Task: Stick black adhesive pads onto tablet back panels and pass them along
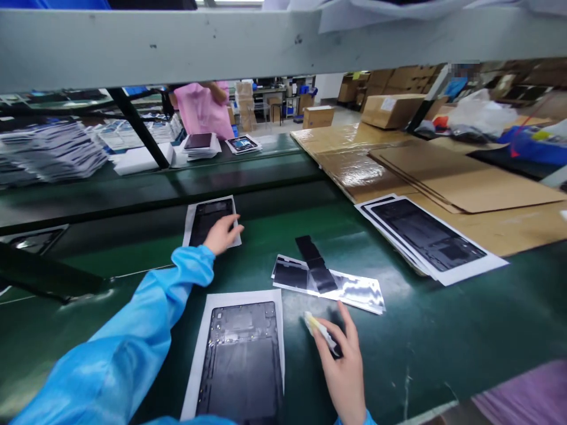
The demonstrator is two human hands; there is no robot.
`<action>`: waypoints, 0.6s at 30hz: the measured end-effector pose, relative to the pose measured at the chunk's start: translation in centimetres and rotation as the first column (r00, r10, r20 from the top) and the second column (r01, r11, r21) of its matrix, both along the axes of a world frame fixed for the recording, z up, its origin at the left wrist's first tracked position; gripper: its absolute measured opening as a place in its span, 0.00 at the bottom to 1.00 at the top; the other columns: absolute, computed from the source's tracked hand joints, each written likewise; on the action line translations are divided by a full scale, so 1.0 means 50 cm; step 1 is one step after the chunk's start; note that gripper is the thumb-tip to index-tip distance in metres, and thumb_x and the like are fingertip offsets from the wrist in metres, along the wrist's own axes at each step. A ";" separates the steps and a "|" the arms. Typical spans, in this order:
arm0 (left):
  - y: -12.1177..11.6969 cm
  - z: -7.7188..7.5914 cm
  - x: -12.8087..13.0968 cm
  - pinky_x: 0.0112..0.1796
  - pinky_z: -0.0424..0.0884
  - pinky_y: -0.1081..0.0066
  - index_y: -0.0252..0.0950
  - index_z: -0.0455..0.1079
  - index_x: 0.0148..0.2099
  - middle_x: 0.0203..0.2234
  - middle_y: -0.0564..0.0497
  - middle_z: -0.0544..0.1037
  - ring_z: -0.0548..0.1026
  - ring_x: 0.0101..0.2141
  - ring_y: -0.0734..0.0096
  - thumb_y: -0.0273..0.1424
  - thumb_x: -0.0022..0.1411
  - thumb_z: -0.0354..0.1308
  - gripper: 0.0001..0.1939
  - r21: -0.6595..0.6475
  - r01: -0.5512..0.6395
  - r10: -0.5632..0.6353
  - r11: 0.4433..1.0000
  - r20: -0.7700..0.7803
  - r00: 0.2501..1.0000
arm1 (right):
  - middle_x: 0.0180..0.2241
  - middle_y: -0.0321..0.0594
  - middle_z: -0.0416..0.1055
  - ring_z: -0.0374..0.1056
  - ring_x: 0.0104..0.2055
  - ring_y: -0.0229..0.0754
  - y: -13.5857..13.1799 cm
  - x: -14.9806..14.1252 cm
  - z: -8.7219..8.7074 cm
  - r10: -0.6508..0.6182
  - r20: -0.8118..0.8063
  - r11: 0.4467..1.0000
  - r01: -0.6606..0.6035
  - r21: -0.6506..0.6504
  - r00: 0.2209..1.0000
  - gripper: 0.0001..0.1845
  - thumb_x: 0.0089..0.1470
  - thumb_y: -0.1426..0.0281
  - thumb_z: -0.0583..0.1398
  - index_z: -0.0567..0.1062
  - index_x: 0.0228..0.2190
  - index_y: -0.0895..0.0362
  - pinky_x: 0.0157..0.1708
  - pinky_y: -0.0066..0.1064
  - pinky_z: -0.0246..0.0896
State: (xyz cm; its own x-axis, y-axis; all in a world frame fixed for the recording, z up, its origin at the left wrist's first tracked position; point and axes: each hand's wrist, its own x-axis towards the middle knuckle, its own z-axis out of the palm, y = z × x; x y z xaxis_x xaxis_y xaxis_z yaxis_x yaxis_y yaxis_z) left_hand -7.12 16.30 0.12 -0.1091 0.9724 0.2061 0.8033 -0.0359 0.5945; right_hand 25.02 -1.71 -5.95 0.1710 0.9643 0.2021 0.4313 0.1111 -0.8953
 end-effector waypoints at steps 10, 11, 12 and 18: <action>-0.072 -0.077 0.331 0.61 0.48 0.53 0.29 0.61 0.60 0.58 0.41 0.67 0.59 0.61 0.56 0.45 0.66 0.51 0.30 -0.098 0.719 -0.667 0.688 -0.477 0.572 | 0.63 0.39 0.51 0.46 0.64 0.60 0.005 0.010 -0.026 0.033 0.030 0.997 -0.030 -0.074 0.999 0.19 0.52 0.51 0.60 0.81 0.35 0.51 0.62 0.49 0.43; -0.077 -0.080 0.334 0.61 0.47 0.53 0.28 0.62 0.60 0.57 0.41 0.68 0.60 0.60 0.56 0.47 0.65 0.51 0.31 -0.082 0.730 -0.669 0.678 -0.480 0.568 | 0.64 0.39 0.50 0.46 0.64 0.61 0.004 0.014 -0.028 0.037 0.043 0.996 -0.033 -0.081 0.998 0.19 0.52 0.51 0.60 0.82 0.35 0.51 0.61 0.48 0.45; -0.084 -0.081 0.335 0.62 0.46 0.53 0.27 0.63 0.59 0.56 0.41 0.69 0.61 0.60 0.55 0.48 0.64 0.51 0.32 -0.059 0.744 -0.672 0.666 -0.479 0.564 | 0.64 0.40 0.50 0.46 0.64 0.62 0.004 0.017 -0.029 0.046 0.059 0.996 -0.041 -0.082 0.997 0.20 0.52 0.51 0.60 0.82 0.34 0.52 0.60 0.48 0.47; -0.148 -0.081 0.344 0.62 0.48 0.55 0.27 0.65 0.58 0.54 0.41 0.71 0.64 0.58 0.56 0.49 0.60 0.56 0.34 -0.005 0.795 -0.728 0.606 -0.405 0.553 | 0.48 0.43 0.70 0.60 0.57 0.64 0.025 0.022 -0.014 0.271 0.154 0.962 -0.265 -0.062 0.950 0.17 0.52 0.52 0.59 0.82 0.30 0.48 0.53 0.49 0.61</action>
